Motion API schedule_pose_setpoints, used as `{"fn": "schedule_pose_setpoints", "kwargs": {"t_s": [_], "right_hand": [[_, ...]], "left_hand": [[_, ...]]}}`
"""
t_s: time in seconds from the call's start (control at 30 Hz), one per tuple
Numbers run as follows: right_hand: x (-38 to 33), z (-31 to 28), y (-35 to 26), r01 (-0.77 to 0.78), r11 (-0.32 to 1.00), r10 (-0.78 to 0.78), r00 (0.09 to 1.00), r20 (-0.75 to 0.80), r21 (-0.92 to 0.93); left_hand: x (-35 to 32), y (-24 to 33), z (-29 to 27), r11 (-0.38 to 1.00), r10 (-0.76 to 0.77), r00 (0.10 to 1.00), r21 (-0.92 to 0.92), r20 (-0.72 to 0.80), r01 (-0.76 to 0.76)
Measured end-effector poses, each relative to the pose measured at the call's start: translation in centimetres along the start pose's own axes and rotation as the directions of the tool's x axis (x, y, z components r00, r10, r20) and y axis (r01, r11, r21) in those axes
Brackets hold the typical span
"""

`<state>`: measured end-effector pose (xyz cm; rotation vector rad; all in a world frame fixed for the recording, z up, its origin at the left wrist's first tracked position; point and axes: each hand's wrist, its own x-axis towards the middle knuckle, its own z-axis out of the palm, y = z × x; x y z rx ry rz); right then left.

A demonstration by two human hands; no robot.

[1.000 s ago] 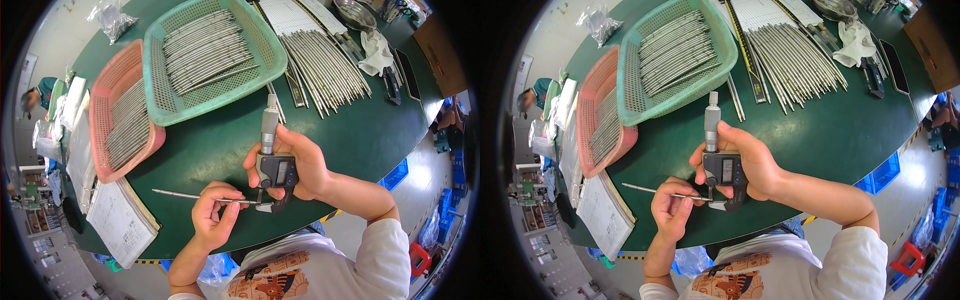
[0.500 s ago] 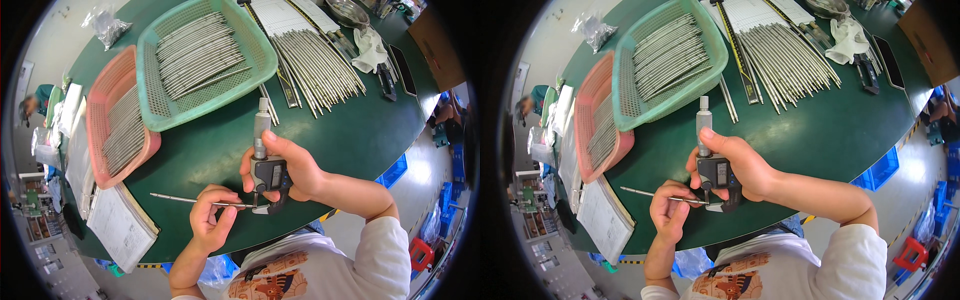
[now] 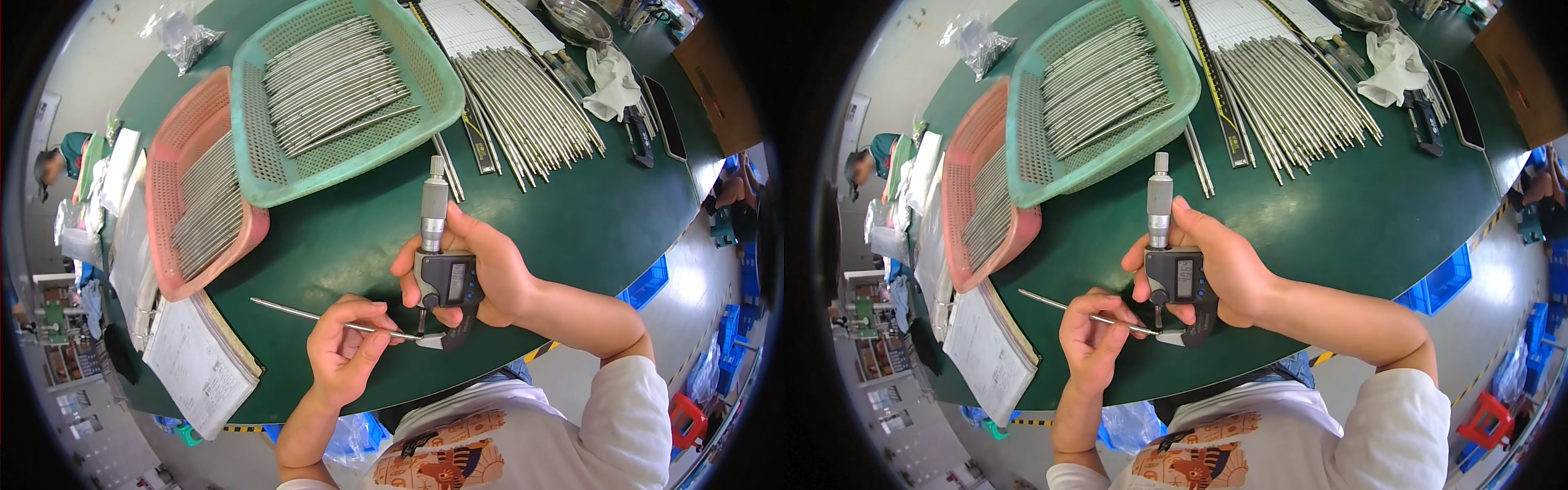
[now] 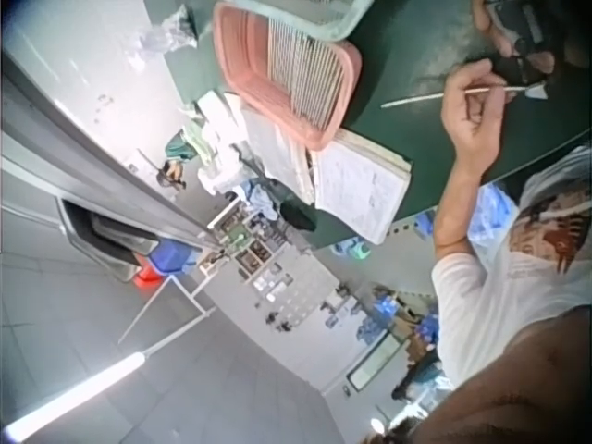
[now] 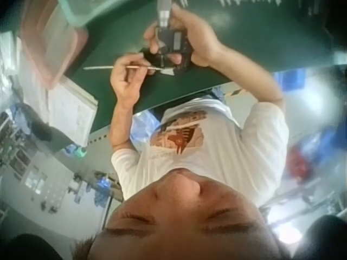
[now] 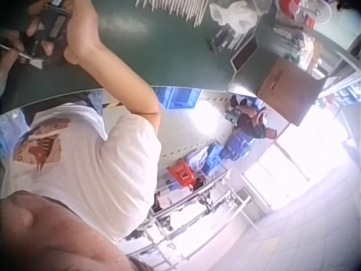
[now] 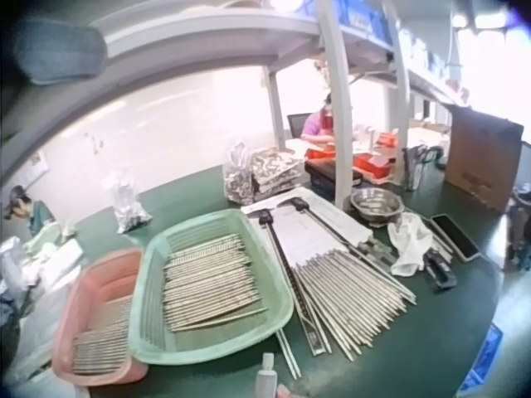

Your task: Using a digital micrometer to measure the dimensions of metal rods at a quality control station.

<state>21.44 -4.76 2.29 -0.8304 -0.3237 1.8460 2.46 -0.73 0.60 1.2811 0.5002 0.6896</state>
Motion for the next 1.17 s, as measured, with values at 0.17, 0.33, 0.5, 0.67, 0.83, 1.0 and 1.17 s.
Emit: {"fn": "schedule_pose_setpoints", "kwargs": {"t_s": [0.17, 0.33, 0.5, 0.67, 0.83, 1.0, 1.17], "right_hand": [[0.15, -0.01, -0.08, -0.034, 0.998, 0.033, 0.999, 0.023, 0.046], [0.06, -0.03, -0.06, -0.03, 0.997, 0.029, 0.999, 0.024, 0.067], [0.08, -0.08, 0.07, -0.014, 0.995, 0.01, 0.999, 0.034, 0.099], [0.07, 0.0, 0.1, 0.003, 0.993, -0.007, 0.999, 0.034, 0.119], [0.09, -0.09, 0.18, 0.026, 0.993, -0.031, 0.999, 0.041, 0.113], [0.14, -0.1, 0.33, 0.023, 0.996, -0.027, 0.999, 0.046, 0.086], [0.07, -0.08, 0.32, 0.037, 0.996, -0.041, 0.998, 0.051, 0.075]], "left_hand": [[-0.22, 0.23, 0.03, 0.999, 0.013, 1.0, -0.035, 0.001, -0.013], [-0.12, 0.01, -0.14, 0.997, 0.069, 0.998, -0.019, 0.007, -0.069], [-0.15, -0.1, 0.02, 0.997, 0.072, 0.997, -0.013, 0.006, -0.072], [-0.15, -0.17, 0.1, 0.995, 0.098, 0.995, -0.001, 0.006, -0.098], [-0.11, -0.3, 0.12, 0.994, 0.111, 0.994, 0.01, 0.018, -0.111], [-0.06, -0.28, 0.08, 0.992, 0.126, 0.991, 0.015, 0.033, -0.127], [-0.05, -0.3, -0.03, 0.991, 0.125, 0.991, 0.045, 0.04, -0.127]]}}
